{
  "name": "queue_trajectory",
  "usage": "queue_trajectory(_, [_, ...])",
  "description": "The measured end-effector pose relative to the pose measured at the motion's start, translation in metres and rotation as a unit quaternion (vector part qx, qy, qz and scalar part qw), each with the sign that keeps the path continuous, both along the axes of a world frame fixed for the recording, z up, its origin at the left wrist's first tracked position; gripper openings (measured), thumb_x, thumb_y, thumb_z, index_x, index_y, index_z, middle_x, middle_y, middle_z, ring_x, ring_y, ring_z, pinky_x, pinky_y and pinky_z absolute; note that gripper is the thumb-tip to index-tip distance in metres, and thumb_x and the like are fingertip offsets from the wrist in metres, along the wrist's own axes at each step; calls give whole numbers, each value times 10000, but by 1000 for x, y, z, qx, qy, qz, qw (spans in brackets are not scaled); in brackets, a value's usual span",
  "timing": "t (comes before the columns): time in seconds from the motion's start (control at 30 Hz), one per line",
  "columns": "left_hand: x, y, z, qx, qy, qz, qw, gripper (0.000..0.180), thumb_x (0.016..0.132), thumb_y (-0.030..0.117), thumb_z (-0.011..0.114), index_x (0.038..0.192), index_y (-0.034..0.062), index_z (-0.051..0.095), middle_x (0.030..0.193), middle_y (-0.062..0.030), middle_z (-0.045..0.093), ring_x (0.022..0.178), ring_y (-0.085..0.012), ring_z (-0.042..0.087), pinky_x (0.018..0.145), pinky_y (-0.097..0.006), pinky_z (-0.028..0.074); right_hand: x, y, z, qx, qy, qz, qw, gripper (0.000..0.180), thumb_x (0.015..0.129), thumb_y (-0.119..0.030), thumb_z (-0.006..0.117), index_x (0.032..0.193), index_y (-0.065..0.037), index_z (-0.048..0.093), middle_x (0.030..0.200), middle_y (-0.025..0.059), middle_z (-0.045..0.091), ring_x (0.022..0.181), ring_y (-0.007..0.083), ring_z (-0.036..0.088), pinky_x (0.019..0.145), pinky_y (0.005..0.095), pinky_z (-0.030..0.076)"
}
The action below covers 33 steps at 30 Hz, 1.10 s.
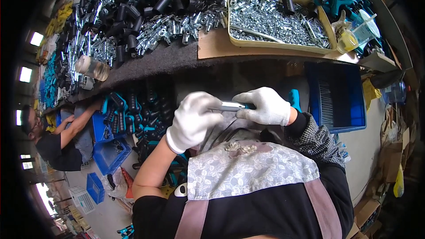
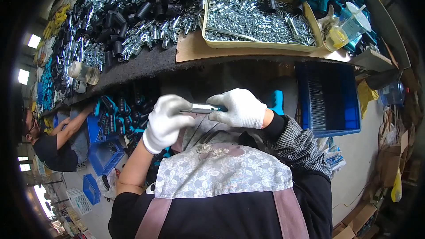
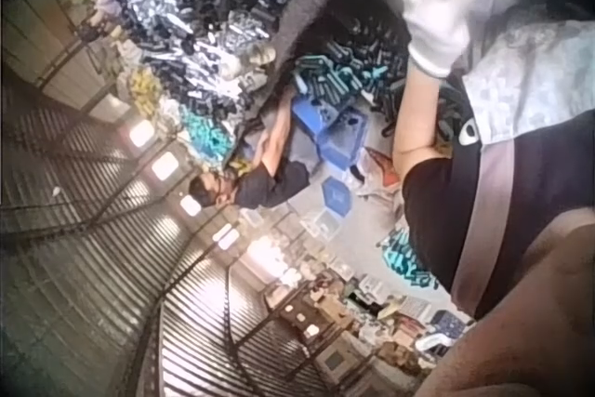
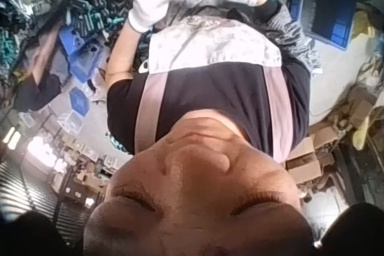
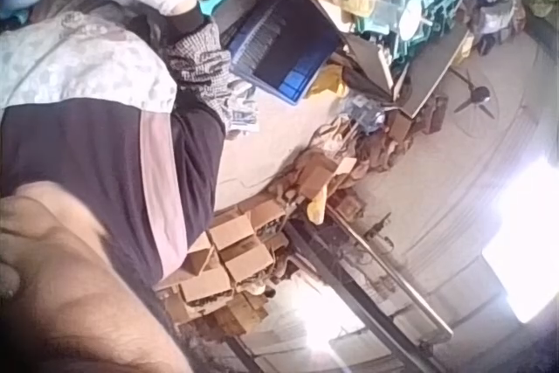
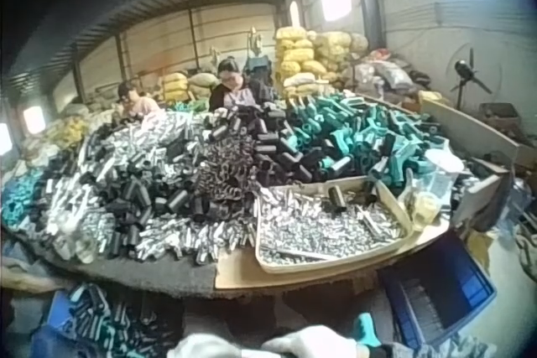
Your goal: Assembling internal metal mechanisms and shafts into plastic hand tool handles at a factory workstation.
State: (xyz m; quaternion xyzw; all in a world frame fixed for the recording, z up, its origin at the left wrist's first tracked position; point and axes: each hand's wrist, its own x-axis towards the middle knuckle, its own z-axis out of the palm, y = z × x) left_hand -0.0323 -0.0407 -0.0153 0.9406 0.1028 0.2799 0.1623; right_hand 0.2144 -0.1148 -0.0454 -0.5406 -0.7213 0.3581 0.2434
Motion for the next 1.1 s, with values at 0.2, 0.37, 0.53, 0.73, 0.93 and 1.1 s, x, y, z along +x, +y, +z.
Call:
queue_trajectory(0.2, [-2, 12, 5, -631, 115, 179, 746, 305, 869, 127, 714, 1139, -1, 652, 978, -93, 651, 796, -188, 644, 735, -319, 535, -4, -1, 3, 27, -17, -15, 999, 421, 817, -268, 715, 1123, 20, 693, 967, 231, 709, 869, 365, 702, 793, 384, 553])
queue_trajectory(0.37, [0, 0, 4, 30, -11, -52, 998, 275, 727, 6, 695, 987, 91, 726, 1042, -105, 667, 938, -305, 641, 785, -356, 539, 11, 4, 1, -56, 106, 60, 991, 452, 825, -288, 711, 1147, 29, 688, 989, 243, 711, 869, 363, 706, 803, 383, 550])
queue_trajectory(0.53, [-1, 4, -8, -481, 26, 121, 868, 297, 936, 156, 687, 1184, 1, 633, 991, -103, 694, 902, -161, 663, 767, -283, 539, 5, 4, -2, 45, 15, 17, 999, 477, 826, -322, 723, 1155, 21, 692, 928, 232, 714, 828, 335, 712, 783, 367, 549])
queue_trajectory(0.73, [4, 4, -5, -7, -10, -64, 998, 309, 701, 37, 690, 1005, 96, 705, 996, -117, 656, 864, -337, 649, 743, -389, 549, 22, 7, -1, -116, 168, 101, 974, 476, 865, -309, 723, 1176, 49, 673, 1041, 220, 723, 926, 291, 709, 848, 353, 540])
queue_trajectory(0.93, [7, 4, -15, -382, 16, 120, 916, 295, 878, 204, 752, 1077, 15, 646, 926, -162, 691, 834, -292, 700, 746, -347, 545, 9, 7, 1, -31, 26, 23, 999, 450, 852, -265, 712, 1162, 58, 666, 998, 216, 724, 904, 274, 715, 840, 357, 541])
queue_trajectory(1.1, [14, 4, 14, 6, -20, -153, 988, 282, 693, 129, 688, 973, 107, 676, 865, -64, 627, 699, -265, 613, 594, -360, 500, 25, 21, -15, -346, 363, 251, 828, 464, 907, -404, 718, 1007, 49, 697, 741, 63, 656, 600, 113, 596, 560, 254, 472])
